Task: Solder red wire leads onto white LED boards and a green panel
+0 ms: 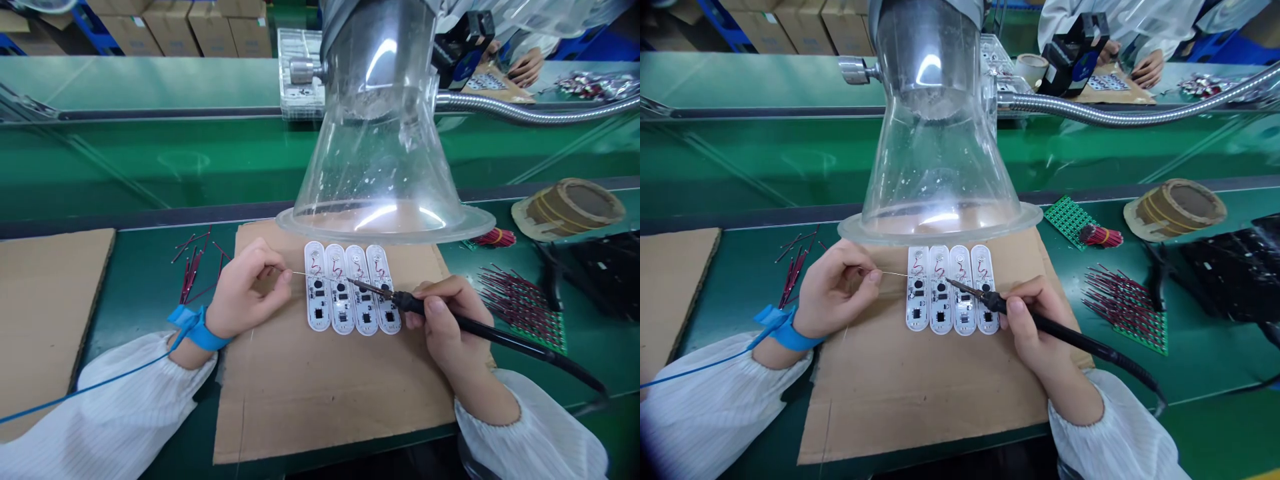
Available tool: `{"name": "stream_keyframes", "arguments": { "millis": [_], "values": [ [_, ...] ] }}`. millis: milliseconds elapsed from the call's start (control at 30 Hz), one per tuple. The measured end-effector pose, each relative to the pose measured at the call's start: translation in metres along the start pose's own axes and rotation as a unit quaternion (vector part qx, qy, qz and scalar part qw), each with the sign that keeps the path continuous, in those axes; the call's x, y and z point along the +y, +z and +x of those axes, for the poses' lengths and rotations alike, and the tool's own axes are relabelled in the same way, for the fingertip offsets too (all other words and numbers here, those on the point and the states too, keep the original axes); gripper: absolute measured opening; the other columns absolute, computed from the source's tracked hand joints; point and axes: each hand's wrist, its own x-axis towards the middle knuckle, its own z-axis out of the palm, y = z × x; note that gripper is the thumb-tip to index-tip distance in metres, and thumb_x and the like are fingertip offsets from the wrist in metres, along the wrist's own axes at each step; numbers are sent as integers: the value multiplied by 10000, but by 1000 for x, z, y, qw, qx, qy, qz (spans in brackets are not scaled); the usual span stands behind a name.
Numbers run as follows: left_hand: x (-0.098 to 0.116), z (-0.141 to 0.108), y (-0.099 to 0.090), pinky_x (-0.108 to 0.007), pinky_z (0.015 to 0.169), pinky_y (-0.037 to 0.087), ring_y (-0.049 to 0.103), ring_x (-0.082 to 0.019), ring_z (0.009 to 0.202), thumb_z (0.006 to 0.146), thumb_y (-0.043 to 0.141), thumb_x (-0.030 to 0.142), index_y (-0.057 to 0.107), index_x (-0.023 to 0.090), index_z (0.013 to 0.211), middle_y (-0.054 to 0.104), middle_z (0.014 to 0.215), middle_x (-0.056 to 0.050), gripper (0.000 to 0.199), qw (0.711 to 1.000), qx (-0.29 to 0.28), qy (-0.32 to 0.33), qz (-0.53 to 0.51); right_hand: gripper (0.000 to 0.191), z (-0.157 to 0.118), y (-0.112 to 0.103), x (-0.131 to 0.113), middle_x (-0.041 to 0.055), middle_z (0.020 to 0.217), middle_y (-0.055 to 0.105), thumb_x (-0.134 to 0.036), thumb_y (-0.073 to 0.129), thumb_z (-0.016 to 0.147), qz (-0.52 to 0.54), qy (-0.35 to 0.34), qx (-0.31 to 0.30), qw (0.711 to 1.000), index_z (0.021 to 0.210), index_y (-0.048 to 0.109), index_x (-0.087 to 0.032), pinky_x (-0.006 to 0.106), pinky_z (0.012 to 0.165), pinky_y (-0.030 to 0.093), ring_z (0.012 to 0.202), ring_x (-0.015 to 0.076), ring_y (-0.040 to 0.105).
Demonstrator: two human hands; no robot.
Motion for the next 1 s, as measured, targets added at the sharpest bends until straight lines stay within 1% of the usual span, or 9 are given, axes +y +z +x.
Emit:
{"name": "stream_keyframes", "arguments": {
  "millis": [233, 367, 433, 533, 633, 700, 800, 900, 1000],
  "values": [
    [-1, 0, 0, -253, 545, 374, 462, -119, 618, 903, 631, 74, 549, 224, 912, 497, 726, 40, 171, 1000, 0, 2, 4, 81, 3, 3, -5, -14, 726, 703, -326, 691, 1041, -79, -18, -47, 996, 985, 677, -269, 304, 563, 546, 603, 165, 681],
    [-2, 0, 1, -257, 542, 374, 459, -119, 606, 906, 633, 88, 545, 223, 900, 489, 715, 42, 161, 1000, -10, 5, 17, 50, 3, 3, -7, -12, 770, 733, -313, 698, 1037, -74, 4, -84, 994, 1026, 667, -275, 312, 586, 571, 620, 169, 705],
    [-2, 1, 1, -260, 547, 370, 457, -119, 606, 913, 631, 95, 537, 223, 891, 477, 708, 45, 160, 1000, -14, 11, 25, 57, 3, 2, -7, -12, 776, 735, -313, 703, 1034, -84, 10, -90, 992, 1028, 661, -275, 306, 593, 576, 637, 170, 713],
    [-2, 1, 2, -259, 547, 373, 456, -118, 608, 920, 628, 98, 531, 224, 895, 489, 715, 44, 161, 999, -21, 15, 21, 68, 1, 1, -8, -19, 768, 729, -314, 715, 1027, -112, 10, -84, 990, 1017, 661, -274, 270, 573, 567, 632, 151, 711],
    [-1, 1, 1, -260, 547, 369, 452, -116, 609, 918, 634, 96, 534, 225, 907, 488, 722, 46, 163, 999, -22, 20, 13, 85, 1, 3, -11, -14, 766, 728, -339, 717, 1025, -123, 7, -87, 989, 1015, 665, -272, 266, 569, 569, 640, 152, 718],
    [-1, 0, 1, -267, 561, 367, 448, -117, 618, 907, 627, 82, 532, 226, 917, 466, 723, 51, 174, 1000, 4, 25, 7, 119, 2, 4, -12, -5, 750, 726, -371, 714, 1024, -131, -1, -82, 988, 993, 667, -265, 280, 552, 563, 617, 161, 709],
    [-1, 0, 0, -283, 591, 366, 436, -126, 644, 903, 613, 67, 527, 230, 924, 452, 732, 47, 186, 998, 62, 17, 9, 164, 2, 5, -13, 5, 719, 723, -406, 717, 1016, -130, -10, -77, 988, 963, 672, -258, 297, 528, 554, 583, 170, 692],
    [-3, 0, 1, -302, 601, 361, 426, -143, 664, 911, 616, 86, 518, 233, 910, 459, 735, 37, 176, 995, 96, -7, 21, 148, 5, 4, -16, -3, 695, 706, -400, 727, 1012, -84, -14, -40, 996, 966, 690, -264, 303, 511, 543, 569, 173, 685],
    [-5, -1, 2, -312, 592, 354, 433, -151, 668, 910, 606, 94, 513, 235, 898, 455, 739, 30, 169, 995, 96, -24, 29, 153, 12, 6, -25, -27, 628, 640, -386, 695, 1031, 24, 9, 9, 1000, 931, 682, -270, 304, 456, 495, 495, 161, 614]
  ]
}}
